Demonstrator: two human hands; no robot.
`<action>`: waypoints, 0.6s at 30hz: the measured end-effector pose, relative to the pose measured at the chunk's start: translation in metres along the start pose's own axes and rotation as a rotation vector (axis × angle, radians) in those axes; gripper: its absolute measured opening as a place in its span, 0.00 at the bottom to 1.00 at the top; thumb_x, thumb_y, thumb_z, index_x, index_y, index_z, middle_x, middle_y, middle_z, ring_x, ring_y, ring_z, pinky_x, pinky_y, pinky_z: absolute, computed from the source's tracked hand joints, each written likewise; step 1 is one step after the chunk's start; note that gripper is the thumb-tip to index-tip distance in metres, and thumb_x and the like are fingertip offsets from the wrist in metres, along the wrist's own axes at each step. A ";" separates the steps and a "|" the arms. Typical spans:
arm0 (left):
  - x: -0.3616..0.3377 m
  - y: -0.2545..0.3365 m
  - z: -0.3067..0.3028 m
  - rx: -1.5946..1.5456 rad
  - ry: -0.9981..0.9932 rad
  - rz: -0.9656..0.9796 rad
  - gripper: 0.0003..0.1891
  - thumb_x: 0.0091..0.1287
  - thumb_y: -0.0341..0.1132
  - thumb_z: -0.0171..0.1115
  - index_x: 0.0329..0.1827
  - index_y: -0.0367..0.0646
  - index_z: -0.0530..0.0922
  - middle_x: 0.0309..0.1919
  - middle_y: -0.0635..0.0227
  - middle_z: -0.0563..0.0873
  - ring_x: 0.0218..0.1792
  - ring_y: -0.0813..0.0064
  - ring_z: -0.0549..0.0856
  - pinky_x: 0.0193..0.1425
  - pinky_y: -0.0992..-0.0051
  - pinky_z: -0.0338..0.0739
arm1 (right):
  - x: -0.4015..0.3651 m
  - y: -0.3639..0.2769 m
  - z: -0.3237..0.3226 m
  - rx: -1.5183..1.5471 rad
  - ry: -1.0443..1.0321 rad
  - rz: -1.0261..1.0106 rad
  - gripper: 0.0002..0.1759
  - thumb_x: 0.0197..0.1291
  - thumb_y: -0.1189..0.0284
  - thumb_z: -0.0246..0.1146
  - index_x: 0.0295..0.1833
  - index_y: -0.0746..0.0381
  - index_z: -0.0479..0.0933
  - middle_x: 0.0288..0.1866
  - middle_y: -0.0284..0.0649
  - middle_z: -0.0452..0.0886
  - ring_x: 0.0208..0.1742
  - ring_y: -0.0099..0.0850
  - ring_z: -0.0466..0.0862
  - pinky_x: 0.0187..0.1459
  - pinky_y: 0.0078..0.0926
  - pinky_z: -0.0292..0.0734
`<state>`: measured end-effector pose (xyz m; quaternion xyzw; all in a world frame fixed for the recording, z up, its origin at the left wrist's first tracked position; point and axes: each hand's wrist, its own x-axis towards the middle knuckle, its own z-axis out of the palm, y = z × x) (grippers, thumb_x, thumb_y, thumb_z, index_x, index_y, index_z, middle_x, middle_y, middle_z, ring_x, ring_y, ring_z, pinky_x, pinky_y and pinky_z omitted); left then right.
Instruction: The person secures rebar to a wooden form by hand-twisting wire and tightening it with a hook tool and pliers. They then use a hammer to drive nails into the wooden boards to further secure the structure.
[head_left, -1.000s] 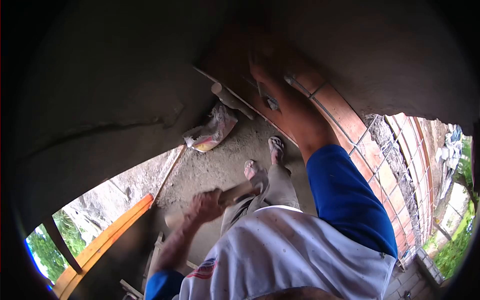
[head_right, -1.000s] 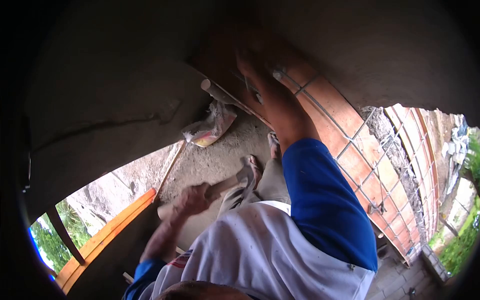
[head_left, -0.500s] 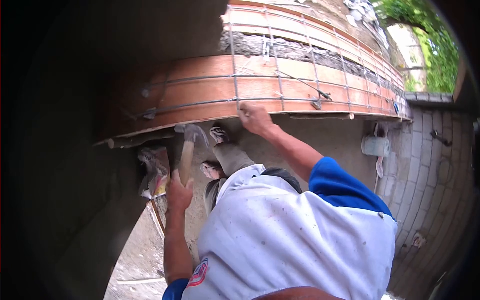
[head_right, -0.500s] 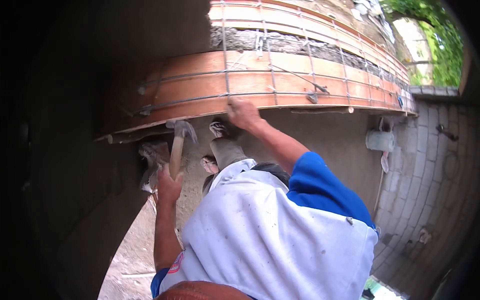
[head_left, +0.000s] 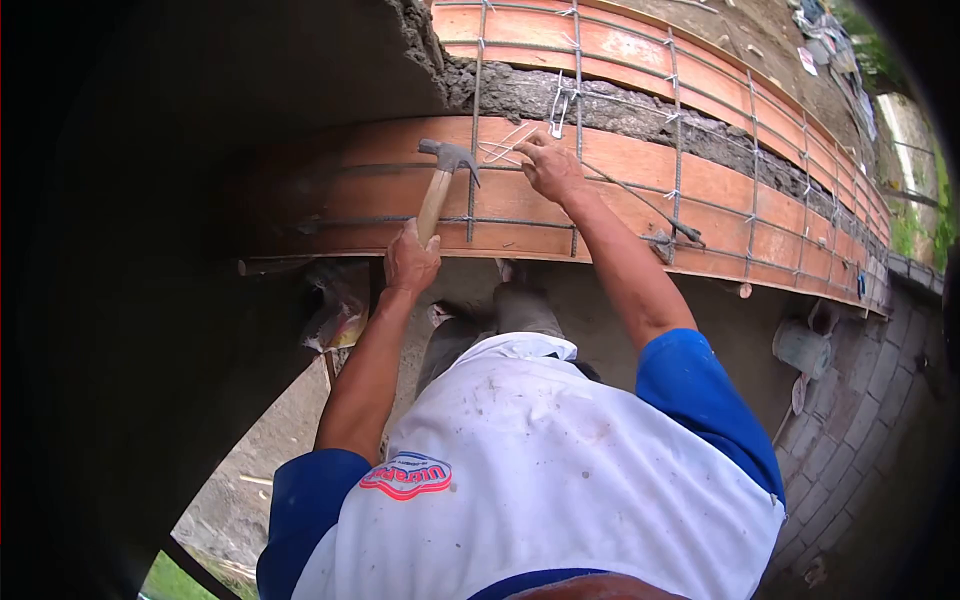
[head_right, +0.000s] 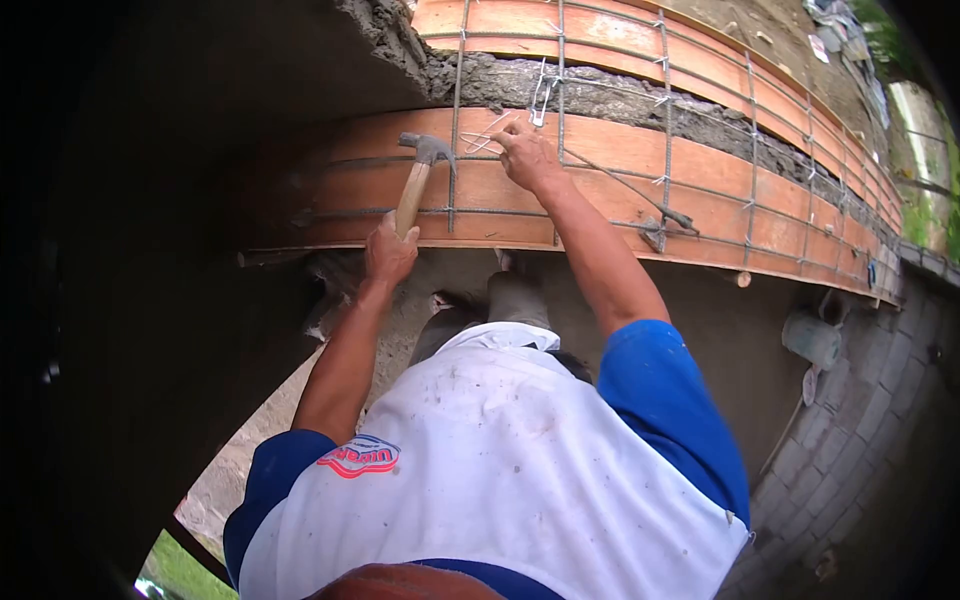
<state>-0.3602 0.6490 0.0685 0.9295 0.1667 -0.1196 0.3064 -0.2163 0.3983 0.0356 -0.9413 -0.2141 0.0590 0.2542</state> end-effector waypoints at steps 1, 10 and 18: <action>0.002 0.005 0.001 -0.001 -0.002 -0.073 0.19 0.61 0.39 0.64 0.50 0.36 0.76 0.43 0.44 0.83 0.49 0.44 0.82 0.55 0.54 0.75 | 0.021 0.003 0.011 -0.039 -0.012 -0.076 0.12 0.60 0.68 0.61 0.49 0.55 0.81 0.52 0.47 0.79 0.46 0.49 0.83 0.46 0.47 0.79; 0.003 0.019 0.013 0.153 0.195 -0.138 0.23 0.60 0.43 0.68 0.53 0.38 0.77 0.48 0.50 0.79 0.56 0.49 0.75 0.60 0.58 0.71 | 0.084 0.012 0.035 -0.291 -0.371 -0.218 0.08 0.60 0.72 0.55 0.41 0.60 0.78 0.49 0.50 0.80 0.48 0.51 0.82 0.45 0.49 0.79; -0.035 0.025 -0.015 -0.129 0.187 0.082 0.25 0.61 0.38 0.67 0.60 0.39 0.73 0.51 0.54 0.78 0.56 0.53 0.74 0.64 0.59 0.67 | 0.099 -0.003 -0.054 0.536 -0.297 0.116 0.09 0.54 0.77 0.65 0.26 0.64 0.72 0.24 0.36 0.78 0.24 0.27 0.80 0.25 0.27 0.77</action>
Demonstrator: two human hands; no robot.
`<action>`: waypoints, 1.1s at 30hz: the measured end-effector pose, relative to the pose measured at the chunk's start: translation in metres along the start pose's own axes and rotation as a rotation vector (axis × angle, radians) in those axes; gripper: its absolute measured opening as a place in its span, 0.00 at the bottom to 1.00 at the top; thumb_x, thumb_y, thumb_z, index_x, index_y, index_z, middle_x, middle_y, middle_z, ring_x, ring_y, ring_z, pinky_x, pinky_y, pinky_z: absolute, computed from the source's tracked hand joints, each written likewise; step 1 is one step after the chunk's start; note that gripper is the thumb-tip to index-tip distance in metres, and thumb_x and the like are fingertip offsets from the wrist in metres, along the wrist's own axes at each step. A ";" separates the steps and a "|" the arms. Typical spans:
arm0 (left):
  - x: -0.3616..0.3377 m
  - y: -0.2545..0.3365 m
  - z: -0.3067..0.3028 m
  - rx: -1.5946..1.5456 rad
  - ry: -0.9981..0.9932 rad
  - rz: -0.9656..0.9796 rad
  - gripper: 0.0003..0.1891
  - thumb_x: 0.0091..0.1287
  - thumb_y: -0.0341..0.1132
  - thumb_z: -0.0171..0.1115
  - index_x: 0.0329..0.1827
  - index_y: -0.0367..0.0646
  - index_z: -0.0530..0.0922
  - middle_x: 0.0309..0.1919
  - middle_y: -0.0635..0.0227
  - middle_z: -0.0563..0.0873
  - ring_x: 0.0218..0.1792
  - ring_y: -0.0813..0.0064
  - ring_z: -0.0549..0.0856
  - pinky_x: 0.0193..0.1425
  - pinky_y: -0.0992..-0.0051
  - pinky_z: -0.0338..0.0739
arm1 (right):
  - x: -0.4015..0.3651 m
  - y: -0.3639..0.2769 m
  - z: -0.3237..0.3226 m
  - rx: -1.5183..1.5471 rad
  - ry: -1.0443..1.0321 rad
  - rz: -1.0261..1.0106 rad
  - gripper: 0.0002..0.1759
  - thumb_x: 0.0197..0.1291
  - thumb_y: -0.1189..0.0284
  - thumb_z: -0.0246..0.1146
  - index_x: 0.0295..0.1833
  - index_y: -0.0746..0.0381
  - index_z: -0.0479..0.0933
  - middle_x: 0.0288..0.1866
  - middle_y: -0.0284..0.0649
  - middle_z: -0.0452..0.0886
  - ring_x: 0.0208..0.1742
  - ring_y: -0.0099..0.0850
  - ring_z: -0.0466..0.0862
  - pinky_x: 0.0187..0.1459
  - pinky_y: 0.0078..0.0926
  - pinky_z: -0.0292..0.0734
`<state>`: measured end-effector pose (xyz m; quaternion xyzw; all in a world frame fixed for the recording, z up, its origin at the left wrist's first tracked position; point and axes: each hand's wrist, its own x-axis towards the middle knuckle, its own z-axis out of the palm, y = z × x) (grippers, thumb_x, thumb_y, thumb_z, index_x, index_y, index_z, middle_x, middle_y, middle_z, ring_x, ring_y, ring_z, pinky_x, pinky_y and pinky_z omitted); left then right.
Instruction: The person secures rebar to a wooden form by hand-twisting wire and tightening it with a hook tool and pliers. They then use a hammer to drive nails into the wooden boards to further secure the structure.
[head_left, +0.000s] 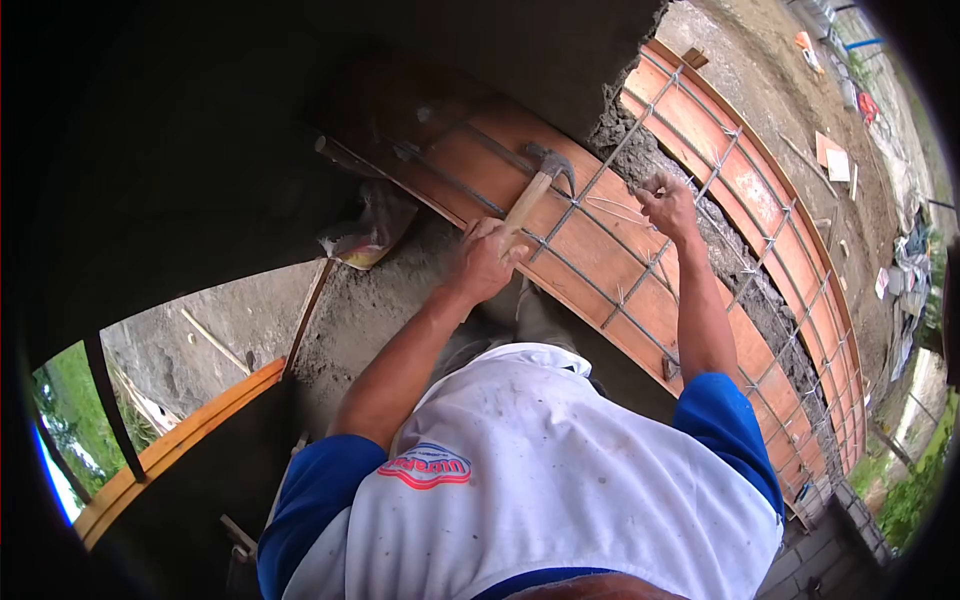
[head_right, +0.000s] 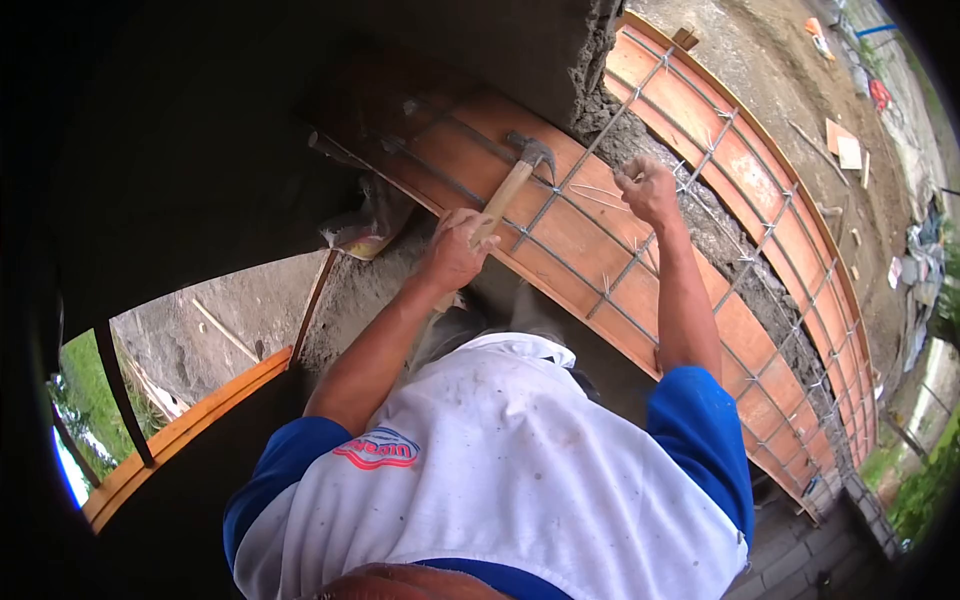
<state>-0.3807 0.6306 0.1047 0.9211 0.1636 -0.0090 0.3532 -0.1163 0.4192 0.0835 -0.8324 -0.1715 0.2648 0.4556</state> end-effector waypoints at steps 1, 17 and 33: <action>0.005 0.013 -0.003 -0.036 0.096 0.053 0.23 0.62 0.38 0.65 0.59 0.39 0.74 0.50 0.53 0.79 0.54 0.52 0.75 0.62 0.59 0.69 | -0.005 -0.017 0.000 0.100 0.044 0.021 0.10 0.57 0.78 0.65 0.25 0.63 0.72 0.29 0.35 0.79 0.22 0.20 0.77 0.20 0.23 0.74; -0.038 -0.041 -0.145 0.247 -0.022 0.262 0.13 0.70 0.41 0.56 0.40 0.39 0.79 0.35 0.57 0.84 0.41 0.56 0.83 0.47 0.59 0.76 | -0.088 -0.172 0.186 -0.316 -0.500 -0.546 0.15 0.68 0.65 0.54 0.40 0.68 0.77 0.34 0.58 0.80 0.39 0.57 0.80 0.44 0.50 0.74; -0.055 -0.214 -0.167 -0.252 0.480 -0.093 0.05 0.63 0.34 0.62 0.35 0.42 0.83 0.23 0.59 0.83 0.27 0.64 0.86 0.32 0.66 0.77 | -0.042 -0.219 0.379 0.693 -0.261 0.444 0.21 0.71 0.58 0.54 0.29 0.62 0.74 0.21 0.34 0.73 0.24 0.28 0.74 0.28 0.30 0.69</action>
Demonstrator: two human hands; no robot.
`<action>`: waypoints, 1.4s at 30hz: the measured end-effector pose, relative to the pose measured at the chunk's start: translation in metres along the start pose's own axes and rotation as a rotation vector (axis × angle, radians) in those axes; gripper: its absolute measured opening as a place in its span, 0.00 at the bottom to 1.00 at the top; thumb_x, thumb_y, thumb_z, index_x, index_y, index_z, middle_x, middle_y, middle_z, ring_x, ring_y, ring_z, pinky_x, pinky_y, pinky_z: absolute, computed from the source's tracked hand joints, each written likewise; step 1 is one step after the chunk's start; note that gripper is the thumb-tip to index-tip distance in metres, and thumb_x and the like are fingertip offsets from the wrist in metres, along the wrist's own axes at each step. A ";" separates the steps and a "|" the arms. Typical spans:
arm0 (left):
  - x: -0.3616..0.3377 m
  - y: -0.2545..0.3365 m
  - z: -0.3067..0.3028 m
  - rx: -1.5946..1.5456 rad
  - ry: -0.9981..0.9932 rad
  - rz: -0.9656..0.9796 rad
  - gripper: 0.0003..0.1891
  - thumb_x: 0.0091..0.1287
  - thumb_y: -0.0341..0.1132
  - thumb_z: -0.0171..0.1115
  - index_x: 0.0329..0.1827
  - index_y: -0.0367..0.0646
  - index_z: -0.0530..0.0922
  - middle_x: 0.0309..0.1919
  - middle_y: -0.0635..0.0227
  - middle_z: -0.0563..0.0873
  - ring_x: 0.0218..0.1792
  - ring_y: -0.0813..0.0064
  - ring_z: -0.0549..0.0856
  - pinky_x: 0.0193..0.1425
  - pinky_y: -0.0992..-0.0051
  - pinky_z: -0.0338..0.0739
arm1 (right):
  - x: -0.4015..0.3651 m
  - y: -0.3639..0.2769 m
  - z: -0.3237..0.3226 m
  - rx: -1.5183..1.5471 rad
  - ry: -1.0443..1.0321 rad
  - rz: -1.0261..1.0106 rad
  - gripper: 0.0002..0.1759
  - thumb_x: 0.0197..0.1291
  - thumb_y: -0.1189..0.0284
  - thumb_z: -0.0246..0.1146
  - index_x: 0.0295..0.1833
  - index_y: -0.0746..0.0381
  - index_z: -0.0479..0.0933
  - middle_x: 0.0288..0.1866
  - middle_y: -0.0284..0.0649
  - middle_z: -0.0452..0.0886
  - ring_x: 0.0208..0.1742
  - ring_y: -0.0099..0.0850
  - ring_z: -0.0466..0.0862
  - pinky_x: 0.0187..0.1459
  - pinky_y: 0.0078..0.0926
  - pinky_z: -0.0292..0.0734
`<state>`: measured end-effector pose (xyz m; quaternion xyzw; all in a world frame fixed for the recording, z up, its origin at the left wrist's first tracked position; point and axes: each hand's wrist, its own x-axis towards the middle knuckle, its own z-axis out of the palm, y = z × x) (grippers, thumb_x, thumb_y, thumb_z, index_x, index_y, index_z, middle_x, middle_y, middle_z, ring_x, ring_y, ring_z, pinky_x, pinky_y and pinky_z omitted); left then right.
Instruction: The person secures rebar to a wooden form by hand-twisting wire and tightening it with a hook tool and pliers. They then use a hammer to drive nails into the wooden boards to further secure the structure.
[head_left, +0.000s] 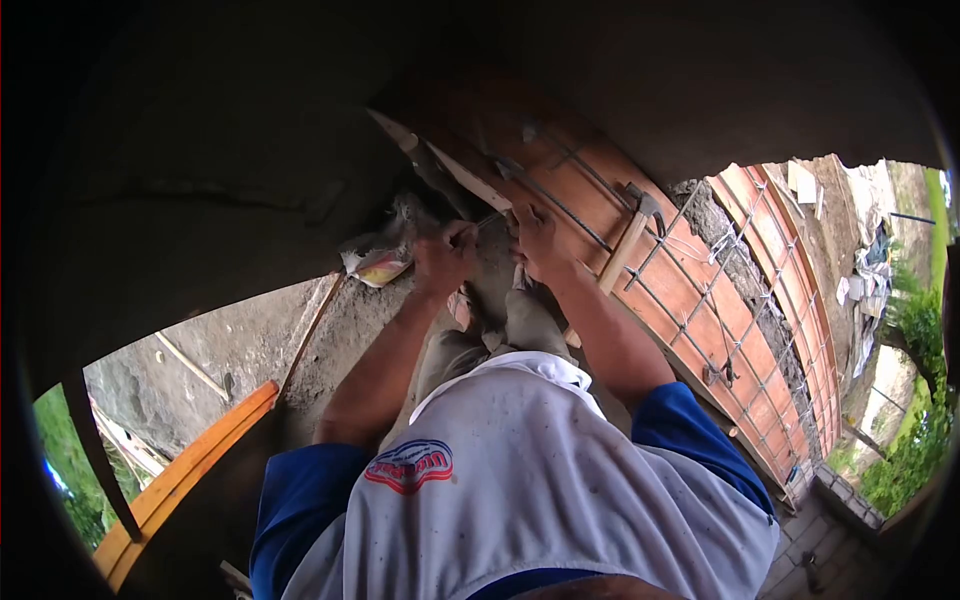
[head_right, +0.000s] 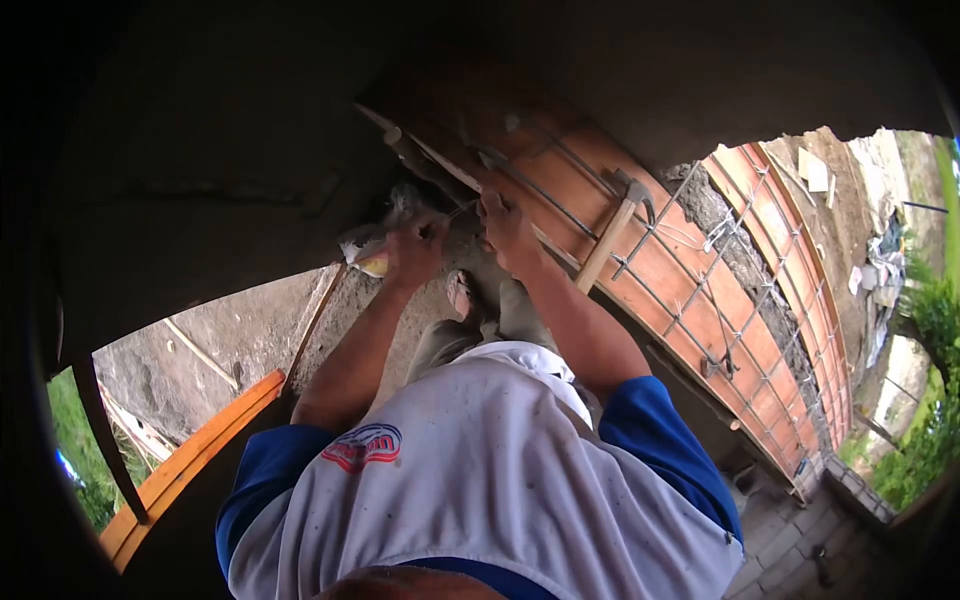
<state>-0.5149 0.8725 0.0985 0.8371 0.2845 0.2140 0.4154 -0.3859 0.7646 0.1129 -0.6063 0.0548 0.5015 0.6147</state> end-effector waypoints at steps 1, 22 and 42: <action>0.016 -0.004 -0.007 0.087 0.097 0.162 0.05 0.62 0.34 0.63 0.32 0.42 0.83 0.19 0.60 0.81 0.25 0.62 0.85 0.30 0.64 0.77 | 0.010 -0.013 0.005 0.058 -0.045 0.068 0.21 0.71 0.58 0.53 0.31 0.62 0.76 0.22 0.33 0.74 0.24 0.28 0.74 0.28 0.29 0.69; 0.221 -0.090 0.050 0.585 -0.397 -0.085 0.17 0.57 0.40 0.61 0.48 0.44 0.82 0.44 0.54 0.85 0.46 0.54 0.85 0.50 0.62 0.80 | 0.259 -0.051 -0.020 -0.819 -0.266 -0.339 0.17 0.44 0.69 0.74 0.40 0.65 0.81 0.34 0.42 0.83 0.37 0.33 0.83 0.39 0.33 0.79; 0.307 -0.104 0.068 0.451 -1.152 -0.476 0.08 0.54 0.30 0.52 0.17 0.42 0.72 0.09 0.69 0.66 0.08 0.75 0.64 0.10 0.72 0.54 | 0.236 -0.085 -0.024 -1.205 -0.554 -0.692 0.37 0.52 0.68 0.70 0.69 0.59 0.69 0.49 0.47 0.82 0.52 0.37 0.82 0.54 0.32 0.75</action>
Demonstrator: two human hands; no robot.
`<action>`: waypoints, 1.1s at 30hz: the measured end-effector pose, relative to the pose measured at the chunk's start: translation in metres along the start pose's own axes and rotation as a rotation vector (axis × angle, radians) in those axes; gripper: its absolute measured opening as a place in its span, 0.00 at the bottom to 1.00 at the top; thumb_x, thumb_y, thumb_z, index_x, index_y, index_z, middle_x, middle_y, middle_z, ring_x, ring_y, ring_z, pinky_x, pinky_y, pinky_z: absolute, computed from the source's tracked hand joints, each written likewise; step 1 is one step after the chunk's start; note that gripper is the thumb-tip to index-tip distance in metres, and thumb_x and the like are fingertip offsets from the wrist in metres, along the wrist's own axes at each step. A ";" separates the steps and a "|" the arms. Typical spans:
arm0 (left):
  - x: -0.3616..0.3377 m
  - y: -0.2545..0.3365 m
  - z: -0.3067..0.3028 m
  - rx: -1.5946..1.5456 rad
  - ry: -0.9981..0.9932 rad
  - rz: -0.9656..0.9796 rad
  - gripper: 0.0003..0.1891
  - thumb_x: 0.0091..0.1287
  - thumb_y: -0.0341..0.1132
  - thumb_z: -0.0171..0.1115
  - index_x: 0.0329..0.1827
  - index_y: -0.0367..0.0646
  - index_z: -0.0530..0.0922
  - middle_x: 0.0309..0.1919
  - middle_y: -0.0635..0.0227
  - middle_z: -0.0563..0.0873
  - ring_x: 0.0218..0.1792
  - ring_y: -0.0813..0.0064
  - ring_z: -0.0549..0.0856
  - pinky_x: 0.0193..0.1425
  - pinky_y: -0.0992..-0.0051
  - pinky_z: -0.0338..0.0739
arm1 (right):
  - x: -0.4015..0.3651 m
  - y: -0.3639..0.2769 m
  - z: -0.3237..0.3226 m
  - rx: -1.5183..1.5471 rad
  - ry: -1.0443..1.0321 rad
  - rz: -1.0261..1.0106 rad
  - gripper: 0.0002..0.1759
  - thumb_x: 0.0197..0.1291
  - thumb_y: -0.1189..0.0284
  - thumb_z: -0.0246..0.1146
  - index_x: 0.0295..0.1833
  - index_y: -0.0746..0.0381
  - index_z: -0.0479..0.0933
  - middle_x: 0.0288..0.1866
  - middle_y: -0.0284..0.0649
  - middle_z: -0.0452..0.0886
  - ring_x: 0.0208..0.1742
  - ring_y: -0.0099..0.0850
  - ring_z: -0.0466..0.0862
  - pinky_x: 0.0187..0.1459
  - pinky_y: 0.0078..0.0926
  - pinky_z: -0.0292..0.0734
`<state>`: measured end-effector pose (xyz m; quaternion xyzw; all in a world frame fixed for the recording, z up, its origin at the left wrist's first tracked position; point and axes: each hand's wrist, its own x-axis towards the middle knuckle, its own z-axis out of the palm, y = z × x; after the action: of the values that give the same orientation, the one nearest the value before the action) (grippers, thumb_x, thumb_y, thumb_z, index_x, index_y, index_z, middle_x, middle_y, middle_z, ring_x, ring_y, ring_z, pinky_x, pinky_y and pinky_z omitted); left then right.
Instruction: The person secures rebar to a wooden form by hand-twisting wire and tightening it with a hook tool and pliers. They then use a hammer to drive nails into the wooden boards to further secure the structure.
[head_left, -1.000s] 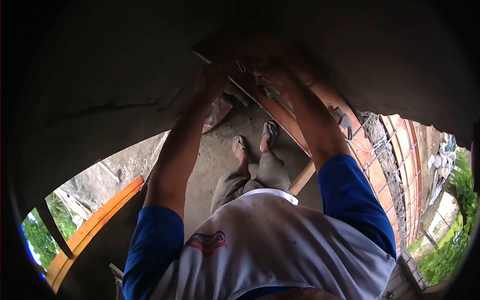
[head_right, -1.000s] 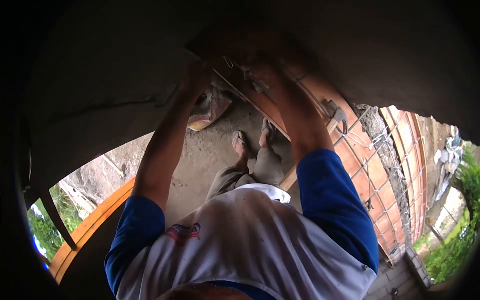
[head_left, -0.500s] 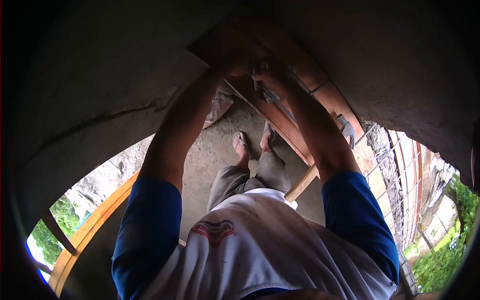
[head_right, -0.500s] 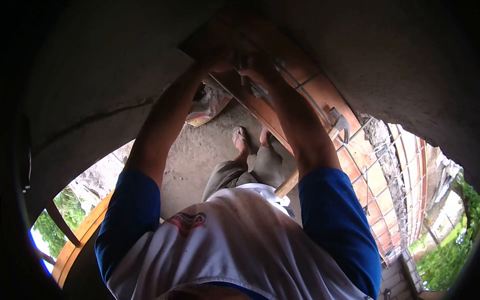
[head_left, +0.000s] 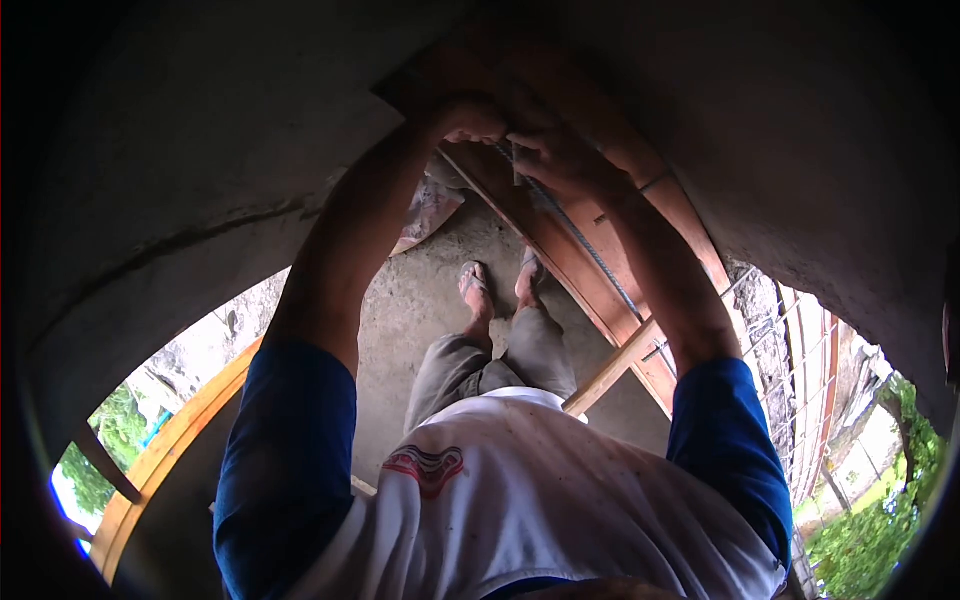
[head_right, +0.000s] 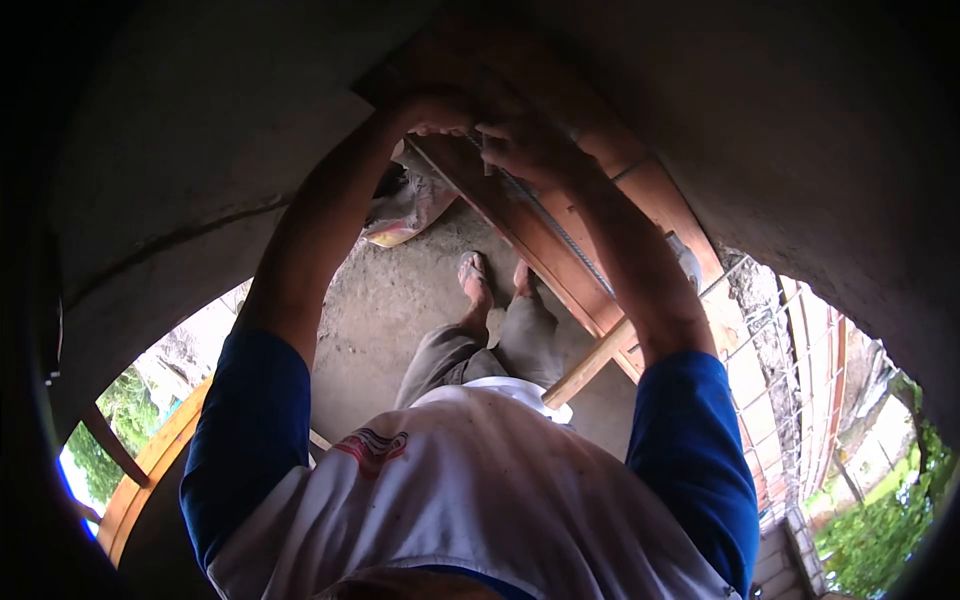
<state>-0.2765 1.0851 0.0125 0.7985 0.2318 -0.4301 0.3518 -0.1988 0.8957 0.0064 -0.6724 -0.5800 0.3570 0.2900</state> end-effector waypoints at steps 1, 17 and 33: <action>0.001 -0.002 0.000 -0.010 -0.019 -0.019 0.08 0.54 0.29 0.52 0.17 0.43 0.72 0.09 0.69 0.66 0.08 0.76 0.64 0.10 0.72 0.53 | -0.003 -0.018 -0.014 -0.017 -0.117 0.096 0.37 0.53 0.68 0.70 0.70 0.58 0.68 0.52 0.48 0.82 0.53 0.38 0.82 0.56 0.33 0.75; 0.003 -0.010 -0.011 0.370 0.056 0.034 0.05 0.60 0.38 0.54 0.32 0.49 0.77 0.19 0.74 0.74 0.21 0.78 0.77 0.21 0.73 0.68 | -0.002 -0.024 0.003 -0.514 0.016 -0.048 0.47 0.37 0.62 0.77 0.69 0.46 0.71 0.60 0.40 0.75 0.62 0.39 0.75 0.65 0.35 0.69; 0.049 -0.031 -0.007 -0.220 -0.169 -0.117 0.08 0.58 0.28 0.59 0.21 0.41 0.74 0.10 0.75 0.64 0.09 0.83 0.60 0.10 0.79 0.50 | 0.005 0.002 0.011 -0.474 0.053 -0.225 0.43 0.49 0.60 0.72 0.72 0.47 0.66 0.64 0.35 0.72 0.62 0.39 0.74 0.64 0.38 0.70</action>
<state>-0.2682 1.1133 -0.0377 0.7012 0.2929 -0.4877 0.4297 -0.2062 0.8998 -0.0021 -0.6619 -0.7108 0.1588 0.1774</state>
